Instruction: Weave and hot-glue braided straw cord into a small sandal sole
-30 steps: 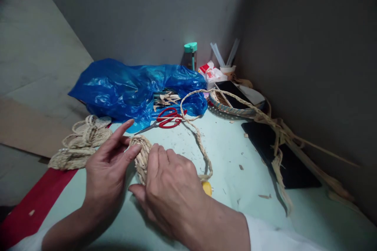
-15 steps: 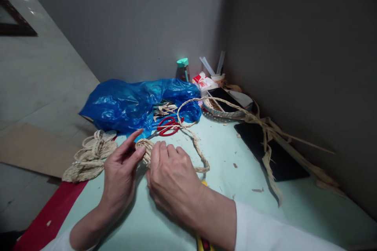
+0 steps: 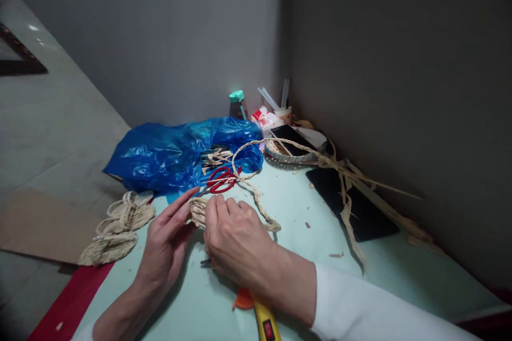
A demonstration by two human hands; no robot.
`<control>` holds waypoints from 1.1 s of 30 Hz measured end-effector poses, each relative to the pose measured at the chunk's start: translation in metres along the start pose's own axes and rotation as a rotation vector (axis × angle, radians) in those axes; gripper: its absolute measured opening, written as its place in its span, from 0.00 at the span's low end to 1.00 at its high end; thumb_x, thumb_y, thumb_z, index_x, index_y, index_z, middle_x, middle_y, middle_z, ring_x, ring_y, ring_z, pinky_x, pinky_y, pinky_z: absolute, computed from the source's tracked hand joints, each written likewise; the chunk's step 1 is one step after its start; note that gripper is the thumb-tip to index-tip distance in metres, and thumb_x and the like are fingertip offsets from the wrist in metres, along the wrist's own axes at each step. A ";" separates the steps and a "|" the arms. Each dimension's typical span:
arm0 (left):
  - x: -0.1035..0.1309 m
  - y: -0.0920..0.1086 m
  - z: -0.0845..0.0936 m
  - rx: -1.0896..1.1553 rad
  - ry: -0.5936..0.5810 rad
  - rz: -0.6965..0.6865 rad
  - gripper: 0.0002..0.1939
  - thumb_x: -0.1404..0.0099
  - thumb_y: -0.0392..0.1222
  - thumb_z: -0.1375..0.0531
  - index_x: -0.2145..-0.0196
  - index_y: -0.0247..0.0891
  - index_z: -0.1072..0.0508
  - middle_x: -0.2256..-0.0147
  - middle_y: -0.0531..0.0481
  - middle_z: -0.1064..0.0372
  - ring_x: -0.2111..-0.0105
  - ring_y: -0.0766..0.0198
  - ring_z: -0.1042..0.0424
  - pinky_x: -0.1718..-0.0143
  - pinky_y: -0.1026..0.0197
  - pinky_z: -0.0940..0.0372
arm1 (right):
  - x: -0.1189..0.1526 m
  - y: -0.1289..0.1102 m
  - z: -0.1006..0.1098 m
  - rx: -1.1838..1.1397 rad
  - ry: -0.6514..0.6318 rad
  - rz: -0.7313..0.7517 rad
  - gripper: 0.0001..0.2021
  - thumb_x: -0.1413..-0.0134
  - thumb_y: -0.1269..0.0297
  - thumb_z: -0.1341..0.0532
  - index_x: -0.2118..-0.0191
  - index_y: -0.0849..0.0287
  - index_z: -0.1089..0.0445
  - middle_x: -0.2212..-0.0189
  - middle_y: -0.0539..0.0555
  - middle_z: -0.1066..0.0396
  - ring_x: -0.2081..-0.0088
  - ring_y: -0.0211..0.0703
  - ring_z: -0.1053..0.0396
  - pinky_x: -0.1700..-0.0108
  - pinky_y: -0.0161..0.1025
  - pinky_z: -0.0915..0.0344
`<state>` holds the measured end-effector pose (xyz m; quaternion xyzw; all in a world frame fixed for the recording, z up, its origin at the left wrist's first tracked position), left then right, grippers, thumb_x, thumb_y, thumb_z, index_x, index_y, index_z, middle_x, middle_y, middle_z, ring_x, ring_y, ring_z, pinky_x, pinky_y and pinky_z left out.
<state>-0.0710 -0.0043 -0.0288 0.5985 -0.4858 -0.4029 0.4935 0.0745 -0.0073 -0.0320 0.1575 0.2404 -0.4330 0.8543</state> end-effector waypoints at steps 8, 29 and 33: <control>-0.020 0.018 0.014 -0.149 -0.203 0.080 0.16 0.40 0.52 0.32 0.63 0.36 0.17 0.65 0.46 0.24 0.63 0.62 0.28 0.64 0.67 0.33 | 0.010 0.028 0.009 -0.096 -0.077 0.136 0.11 0.38 0.63 0.44 0.56 0.64 0.34 0.66 0.56 0.28 0.68 0.48 0.31 0.71 0.44 0.41; -0.030 0.012 0.012 -0.060 -0.387 0.440 0.16 0.49 0.43 0.26 0.65 0.36 0.24 0.71 0.51 0.30 0.72 0.68 0.31 0.69 0.67 0.35 | 0.016 0.033 0.002 -0.137 -0.018 0.218 0.13 0.36 0.67 0.44 0.50 0.69 0.33 0.65 0.55 0.28 0.68 0.47 0.30 0.75 0.44 0.43; -0.029 0.010 0.013 -0.070 -0.394 0.421 0.17 0.50 0.43 0.26 0.66 0.38 0.26 0.73 0.54 0.33 0.74 0.70 0.34 0.70 0.68 0.37 | 0.017 0.033 0.002 -0.129 -0.030 0.211 0.12 0.35 0.66 0.44 0.51 0.67 0.33 0.67 0.53 0.30 0.70 0.46 0.32 0.75 0.44 0.45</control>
Point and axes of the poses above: each hand's wrist, its own x-axis away from the middle knuckle, its own z-axis out of the back of the hand, y = z × x, the point moved 1 cm from there along -x, towards the middle knuckle
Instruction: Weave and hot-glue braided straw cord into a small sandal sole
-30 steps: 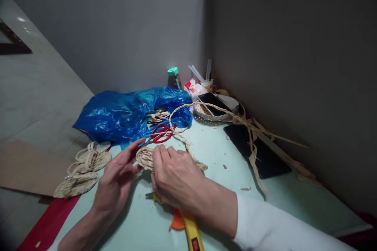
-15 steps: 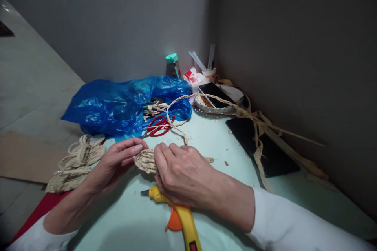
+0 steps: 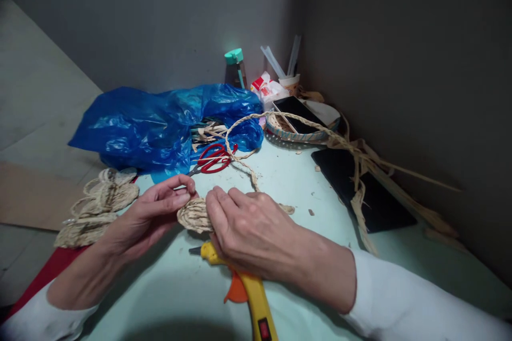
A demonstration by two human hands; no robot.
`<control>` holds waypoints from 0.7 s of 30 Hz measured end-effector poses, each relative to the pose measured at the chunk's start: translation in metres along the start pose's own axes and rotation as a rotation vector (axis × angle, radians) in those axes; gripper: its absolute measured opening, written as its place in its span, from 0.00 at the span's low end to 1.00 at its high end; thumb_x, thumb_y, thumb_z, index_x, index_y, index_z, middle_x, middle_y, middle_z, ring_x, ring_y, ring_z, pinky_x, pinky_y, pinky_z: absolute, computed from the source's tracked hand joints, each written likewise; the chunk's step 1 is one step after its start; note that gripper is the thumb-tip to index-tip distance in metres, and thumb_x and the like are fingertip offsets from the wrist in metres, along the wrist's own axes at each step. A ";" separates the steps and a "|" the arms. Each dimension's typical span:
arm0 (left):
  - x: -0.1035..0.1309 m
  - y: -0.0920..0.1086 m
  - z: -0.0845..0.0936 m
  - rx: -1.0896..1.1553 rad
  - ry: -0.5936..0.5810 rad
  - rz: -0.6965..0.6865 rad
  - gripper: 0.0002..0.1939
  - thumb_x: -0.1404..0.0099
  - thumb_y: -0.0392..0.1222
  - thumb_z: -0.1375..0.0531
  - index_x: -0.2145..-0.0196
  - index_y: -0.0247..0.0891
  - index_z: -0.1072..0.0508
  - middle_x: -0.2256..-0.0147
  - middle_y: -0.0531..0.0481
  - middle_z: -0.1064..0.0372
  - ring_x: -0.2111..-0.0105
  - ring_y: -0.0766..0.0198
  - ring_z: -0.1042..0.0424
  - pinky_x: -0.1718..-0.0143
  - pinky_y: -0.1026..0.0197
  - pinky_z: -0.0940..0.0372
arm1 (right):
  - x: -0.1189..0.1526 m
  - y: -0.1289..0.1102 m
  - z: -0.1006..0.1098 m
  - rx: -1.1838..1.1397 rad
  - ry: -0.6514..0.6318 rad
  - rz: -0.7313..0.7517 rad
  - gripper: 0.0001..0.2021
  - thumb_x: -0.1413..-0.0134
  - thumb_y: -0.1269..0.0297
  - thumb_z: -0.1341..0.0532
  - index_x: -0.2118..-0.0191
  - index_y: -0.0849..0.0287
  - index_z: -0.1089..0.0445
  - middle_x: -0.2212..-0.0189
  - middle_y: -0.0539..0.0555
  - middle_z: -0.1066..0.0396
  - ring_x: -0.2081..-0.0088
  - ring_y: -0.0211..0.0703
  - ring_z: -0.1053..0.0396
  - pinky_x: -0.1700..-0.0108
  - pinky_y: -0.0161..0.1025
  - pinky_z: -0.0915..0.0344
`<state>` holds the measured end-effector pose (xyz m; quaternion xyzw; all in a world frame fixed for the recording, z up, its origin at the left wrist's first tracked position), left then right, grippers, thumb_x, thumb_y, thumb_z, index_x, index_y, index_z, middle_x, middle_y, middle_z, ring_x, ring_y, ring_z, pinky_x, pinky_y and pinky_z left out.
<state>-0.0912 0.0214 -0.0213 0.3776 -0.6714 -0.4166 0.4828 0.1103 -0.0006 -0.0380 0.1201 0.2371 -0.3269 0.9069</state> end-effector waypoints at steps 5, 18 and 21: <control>0.004 0.002 0.003 -0.123 0.012 -0.113 0.10 0.39 0.47 0.31 0.63 0.41 0.24 0.67 0.53 0.30 0.68 0.68 0.31 0.66 0.69 0.36 | 0.002 0.003 0.003 -0.112 -0.155 -0.058 0.12 0.34 0.61 0.47 0.53 0.62 0.34 0.66 0.52 0.30 0.68 0.47 0.32 0.71 0.44 0.44; 0.017 0.007 0.004 -1.111 -0.111 -0.716 0.21 0.36 0.45 0.32 0.45 0.45 0.23 0.51 0.48 0.20 0.52 0.57 0.22 0.50 0.63 0.32 | 0.000 0.011 0.019 -0.399 -0.388 -0.209 0.13 0.36 0.56 0.47 0.55 0.60 0.34 0.68 0.55 0.28 0.71 0.45 0.35 0.67 0.40 0.47; 0.018 0.005 0.002 -1.090 -0.080 -0.739 0.20 0.37 0.45 0.32 0.47 0.46 0.21 0.52 0.47 0.19 0.52 0.55 0.21 0.50 0.62 0.31 | 0.000 0.011 0.020 -0.428 -0.379 -0.214 0.14 0.36 0.56 0.45 0.54 0.61 0.33 0.69 0.54 0.28 0.72 0.44 0.36 0.68 0.39 0.47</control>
Point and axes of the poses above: each hand's wrist, its own x-axis away from the middle knuckle, its own z-axis out of the back of the hand, y = z × x, the point moved 1 cm from there along -x, towards the middle knuckle
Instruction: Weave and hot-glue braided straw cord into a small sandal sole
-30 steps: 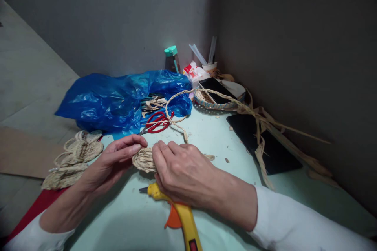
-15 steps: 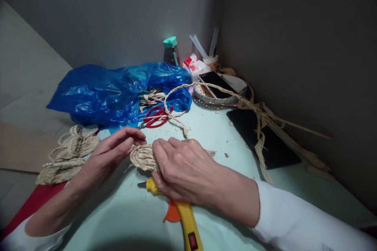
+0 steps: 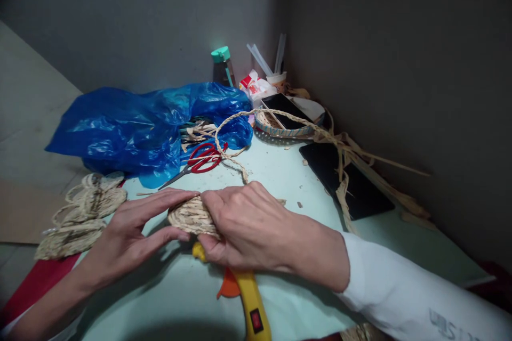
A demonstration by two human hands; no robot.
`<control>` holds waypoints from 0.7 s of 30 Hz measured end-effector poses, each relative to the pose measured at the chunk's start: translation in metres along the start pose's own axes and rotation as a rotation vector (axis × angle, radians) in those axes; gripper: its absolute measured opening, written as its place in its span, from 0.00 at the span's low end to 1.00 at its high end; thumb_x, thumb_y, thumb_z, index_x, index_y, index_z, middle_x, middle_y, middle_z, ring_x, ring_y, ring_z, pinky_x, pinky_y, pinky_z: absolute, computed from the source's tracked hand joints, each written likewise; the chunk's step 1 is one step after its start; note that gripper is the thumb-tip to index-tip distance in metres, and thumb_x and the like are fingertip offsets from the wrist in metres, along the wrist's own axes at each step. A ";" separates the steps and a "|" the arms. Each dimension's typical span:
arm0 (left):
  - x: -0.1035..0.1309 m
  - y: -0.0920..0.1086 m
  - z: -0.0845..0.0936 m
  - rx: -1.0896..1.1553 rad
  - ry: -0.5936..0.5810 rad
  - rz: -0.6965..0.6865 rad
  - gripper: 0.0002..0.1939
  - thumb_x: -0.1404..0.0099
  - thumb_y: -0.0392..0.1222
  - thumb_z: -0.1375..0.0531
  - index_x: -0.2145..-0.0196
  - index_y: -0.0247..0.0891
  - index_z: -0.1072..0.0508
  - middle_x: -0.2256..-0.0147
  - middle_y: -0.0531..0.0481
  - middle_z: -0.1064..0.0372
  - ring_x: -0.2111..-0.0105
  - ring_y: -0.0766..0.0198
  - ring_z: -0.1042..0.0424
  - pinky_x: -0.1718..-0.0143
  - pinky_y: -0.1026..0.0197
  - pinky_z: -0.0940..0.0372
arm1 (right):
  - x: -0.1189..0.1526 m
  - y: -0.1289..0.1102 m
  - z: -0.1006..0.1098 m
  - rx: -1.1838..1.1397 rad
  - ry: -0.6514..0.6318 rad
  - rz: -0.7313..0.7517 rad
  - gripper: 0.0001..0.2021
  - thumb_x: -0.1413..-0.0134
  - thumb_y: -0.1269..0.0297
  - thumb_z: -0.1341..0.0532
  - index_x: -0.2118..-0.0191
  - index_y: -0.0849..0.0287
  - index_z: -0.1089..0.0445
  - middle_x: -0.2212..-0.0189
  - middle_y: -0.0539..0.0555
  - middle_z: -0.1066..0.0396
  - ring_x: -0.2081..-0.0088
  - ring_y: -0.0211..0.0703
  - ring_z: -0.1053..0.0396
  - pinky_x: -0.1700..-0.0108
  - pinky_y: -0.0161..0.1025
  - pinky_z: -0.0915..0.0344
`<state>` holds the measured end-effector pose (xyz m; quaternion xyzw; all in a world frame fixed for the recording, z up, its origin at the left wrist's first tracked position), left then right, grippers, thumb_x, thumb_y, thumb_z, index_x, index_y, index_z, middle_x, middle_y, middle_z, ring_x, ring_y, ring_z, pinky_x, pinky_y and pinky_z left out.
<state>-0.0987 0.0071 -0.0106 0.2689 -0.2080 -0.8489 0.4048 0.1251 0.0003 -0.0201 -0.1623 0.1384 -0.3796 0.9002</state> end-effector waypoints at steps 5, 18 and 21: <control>0.000 -0.002 -0.003 0.005 0.058 0.037 0.20 0.41 0.47 0.29 0.50 0.45 0.19 0.53 0.46 0.18 0.54 0.54 0.20 0.50 0.60 0.30 | -0.001 0.001 -0.001 -0.013 0.014 0.014 0.13 0.35 0.56 0.45 0.54 0.60 0.34 0.68 0.54 0.28 0.71 0.44 0.35 0.67 0.39 0.46; -0.005 0.000 -0.004 0.130 0.076 0.026 0.20 0.42 0.43 0.29 0.51 0.46 0.19 0.51 0.44 0.20 0.49 0.52 0.23 0.44 0.53 0.33 | -0.005 -0.001 0.000 -0.006 0.026 0.004 0.10 0.39 0.59 0.44 0.59 0.60 0.34 0.71 0.53 0.27 0.74 0.43 0.34 0.72 0.38 0.48; -0.004 -0.002 -0.006 0.134 0.067 0.037 0.20 0.42 0.43 0.29 0.51 0.45 0.19 0.51 0.43 0.20 0.49 0.50 0.23 0.44 0.52 0.33 | -0.005 0.000 0.001 -0.014 0.022 0.007 0.09 0.40 0.60 0.43 0.59 0.61 0.34 0.71 0.53 0.27 0.75 0.43 0.34 0.72 0.38 0.48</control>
Point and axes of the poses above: each hand's wrist, its own x-axis away from the middle knuckle, its own z-axis out of the back of the hand, y = z × x, the point moved 1 cm from there along -x, towards the middle knuckle
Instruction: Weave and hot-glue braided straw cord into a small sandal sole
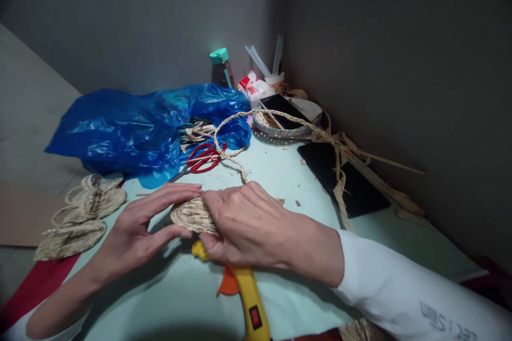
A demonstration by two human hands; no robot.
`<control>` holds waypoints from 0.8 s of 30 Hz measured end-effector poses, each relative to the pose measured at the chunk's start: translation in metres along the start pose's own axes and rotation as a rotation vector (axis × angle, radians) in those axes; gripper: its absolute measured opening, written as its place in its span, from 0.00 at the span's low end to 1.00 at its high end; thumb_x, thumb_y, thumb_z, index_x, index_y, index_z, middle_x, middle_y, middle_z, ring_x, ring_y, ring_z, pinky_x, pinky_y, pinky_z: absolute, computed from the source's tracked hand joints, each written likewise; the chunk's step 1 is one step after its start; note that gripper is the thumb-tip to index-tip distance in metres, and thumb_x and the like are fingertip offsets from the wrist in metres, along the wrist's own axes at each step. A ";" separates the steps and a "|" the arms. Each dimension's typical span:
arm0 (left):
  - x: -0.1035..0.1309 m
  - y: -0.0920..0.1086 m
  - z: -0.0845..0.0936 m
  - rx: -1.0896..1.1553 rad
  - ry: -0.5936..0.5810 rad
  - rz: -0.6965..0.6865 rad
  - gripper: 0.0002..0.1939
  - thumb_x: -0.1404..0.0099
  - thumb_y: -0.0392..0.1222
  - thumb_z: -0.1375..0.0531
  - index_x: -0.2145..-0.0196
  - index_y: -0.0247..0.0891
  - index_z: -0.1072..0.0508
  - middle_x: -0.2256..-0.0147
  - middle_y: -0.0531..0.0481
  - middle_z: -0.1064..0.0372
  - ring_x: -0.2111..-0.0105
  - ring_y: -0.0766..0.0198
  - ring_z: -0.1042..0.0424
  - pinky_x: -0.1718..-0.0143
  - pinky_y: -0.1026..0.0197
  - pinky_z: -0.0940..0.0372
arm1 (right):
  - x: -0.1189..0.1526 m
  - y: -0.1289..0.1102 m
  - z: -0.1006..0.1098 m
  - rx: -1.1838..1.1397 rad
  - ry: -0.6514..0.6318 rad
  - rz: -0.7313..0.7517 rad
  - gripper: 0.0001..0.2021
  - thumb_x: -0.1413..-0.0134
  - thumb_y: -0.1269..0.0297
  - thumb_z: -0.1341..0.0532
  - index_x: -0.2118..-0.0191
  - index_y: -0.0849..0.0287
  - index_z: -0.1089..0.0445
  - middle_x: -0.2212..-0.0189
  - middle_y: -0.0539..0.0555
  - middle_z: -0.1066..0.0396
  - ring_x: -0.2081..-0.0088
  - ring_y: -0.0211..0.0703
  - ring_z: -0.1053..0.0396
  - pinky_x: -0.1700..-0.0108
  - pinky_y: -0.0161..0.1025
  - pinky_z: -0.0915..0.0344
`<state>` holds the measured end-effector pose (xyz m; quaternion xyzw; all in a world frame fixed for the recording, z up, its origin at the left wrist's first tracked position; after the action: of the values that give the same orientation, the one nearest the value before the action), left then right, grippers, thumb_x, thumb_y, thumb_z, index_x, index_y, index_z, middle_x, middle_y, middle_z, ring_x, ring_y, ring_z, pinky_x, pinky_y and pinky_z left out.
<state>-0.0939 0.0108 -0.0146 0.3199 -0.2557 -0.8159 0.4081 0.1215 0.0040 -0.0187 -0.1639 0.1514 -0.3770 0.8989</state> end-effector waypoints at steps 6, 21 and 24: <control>-0.001 -0.004 -0.001 0.017 0.016 0.013 0.24 0.42 0.42 0.28 0.47 0.48 0.21 0.48 0.45 0.21 0.47 0.50 0.24 0.43 0.52 0.33 | 0.000 0.000 0.002 0.026 0.031 -0.001 0.09 0.40 0.60 0.43 0.60 0.60 0.34 0.71 0.53 0.27 0.75 0.43 0.34 0.72 0.38 0.49; -0.001 -0.010 -0.004 0.090 0.000 0.129 0.25 0.44 0.43 0.27 0.47 0.49 0.21 0.46 0.47 0.22 0.44 0.49 0.27 0.39 0.50 0.37 | 0.000 0.003 -0.004 0.125 0.056 -0.016 0.10 0.40 0.59 0.44 0.60 0.60 0.34 0.72 0.52 0.27 0.77 0.43 0.35 0.73 0.39 0.55; -0.003 -0.014 -0.002 0.252 -0.001 0.244 0.39 0.46 0.43 0.26 0.38 0.51 0.30 0.40 0.47 0.28 0.39 0.50 0.32 0.37 0.51 0.40 | 0.000 0.005 -0.004 0.153 0.089 -0.030 0.11 0.40 0.59 0.44 0.59 0.60 0.34 0.72 0.53 0.27 0.76 0.44 0.34 0.73 0.40 0.55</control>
<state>-0.0981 0.0208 -0.0244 0.3346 -0.3933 -0.7220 0.4606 0.1233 0.0068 -0.0247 -0.0800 0.1596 -0.4079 0.8954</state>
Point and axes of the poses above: each hand's wrist, its own x-axis away from the middle knuckle, its own z-axis out of the back of the hand, y = z × x, the point moved 1 cm from there along -x, towards the middle knuckle
